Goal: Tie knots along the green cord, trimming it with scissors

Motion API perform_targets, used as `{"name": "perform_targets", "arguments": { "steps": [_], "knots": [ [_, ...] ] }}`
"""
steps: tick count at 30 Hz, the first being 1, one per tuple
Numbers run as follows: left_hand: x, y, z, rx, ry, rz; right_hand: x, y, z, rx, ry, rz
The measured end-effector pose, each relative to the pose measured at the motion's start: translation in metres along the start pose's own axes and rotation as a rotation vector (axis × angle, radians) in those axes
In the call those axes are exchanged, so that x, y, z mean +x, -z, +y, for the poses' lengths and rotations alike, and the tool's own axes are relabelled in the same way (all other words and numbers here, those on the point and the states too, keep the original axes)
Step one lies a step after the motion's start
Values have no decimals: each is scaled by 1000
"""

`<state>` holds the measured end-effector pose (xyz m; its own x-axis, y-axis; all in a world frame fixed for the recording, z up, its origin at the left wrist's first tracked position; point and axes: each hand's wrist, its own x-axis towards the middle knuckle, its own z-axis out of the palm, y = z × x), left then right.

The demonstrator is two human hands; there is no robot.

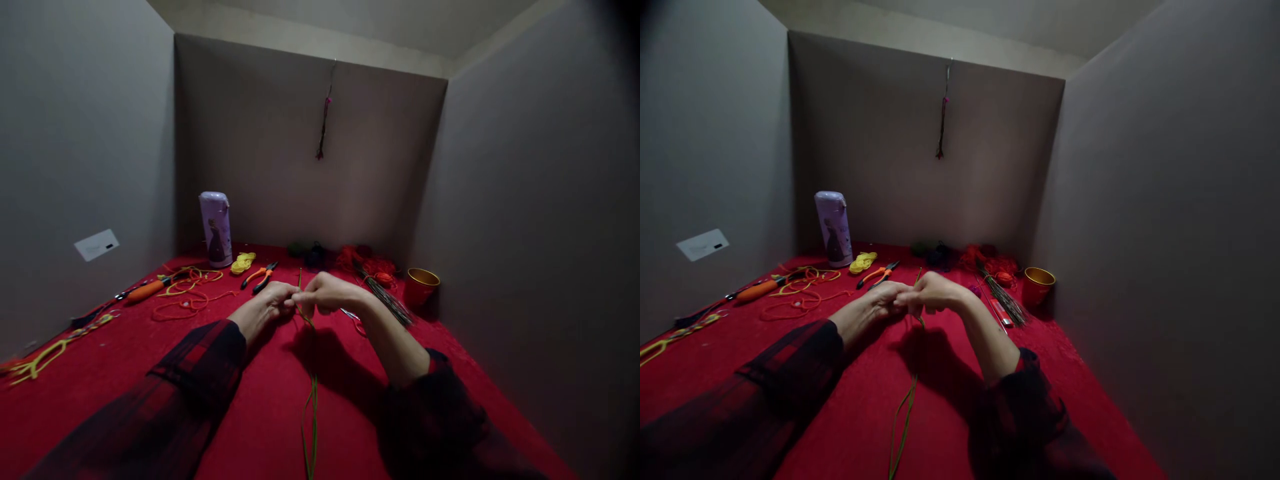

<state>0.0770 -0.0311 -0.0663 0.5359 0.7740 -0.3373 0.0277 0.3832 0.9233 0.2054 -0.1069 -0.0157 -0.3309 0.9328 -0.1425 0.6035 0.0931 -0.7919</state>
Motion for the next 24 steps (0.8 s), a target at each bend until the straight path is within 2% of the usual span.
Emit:
{"name": "perform_targets", "arguments": {
  "steps": [2,3,4,7,9,12,16,19,22,24],
  "knots": [
    [-3,-2,0,44,-19,40,8,2,8,179,-79,341],
    [-5,-2,0,62,-26,64,13,0,11,279,-132,450],
    [-6,-3,0,78,-45,80,18,-3,14,379,-178,489],
    [-8,-4,-1,176,-99,103,29,-17,18,588,-238,347],
    [-9,-3,-2,240,-131,113,32,-25,19,623,-245,276],
    [-10,1,-3,334,-163,134,33,-29,23,601,-242,248],
    [-9,5,-4,439,-193,105,32,-26,32,494,-225,364],
    [-5,7,-5,538,-205,127,34,-24,38,427,-223,421],
    [-4,8,-3,683,-206,200,37,-25,41,408,-251,421],
    [-7,8,2,826,-250,294,38,-26,40,408,-266,418]
  ]
}}
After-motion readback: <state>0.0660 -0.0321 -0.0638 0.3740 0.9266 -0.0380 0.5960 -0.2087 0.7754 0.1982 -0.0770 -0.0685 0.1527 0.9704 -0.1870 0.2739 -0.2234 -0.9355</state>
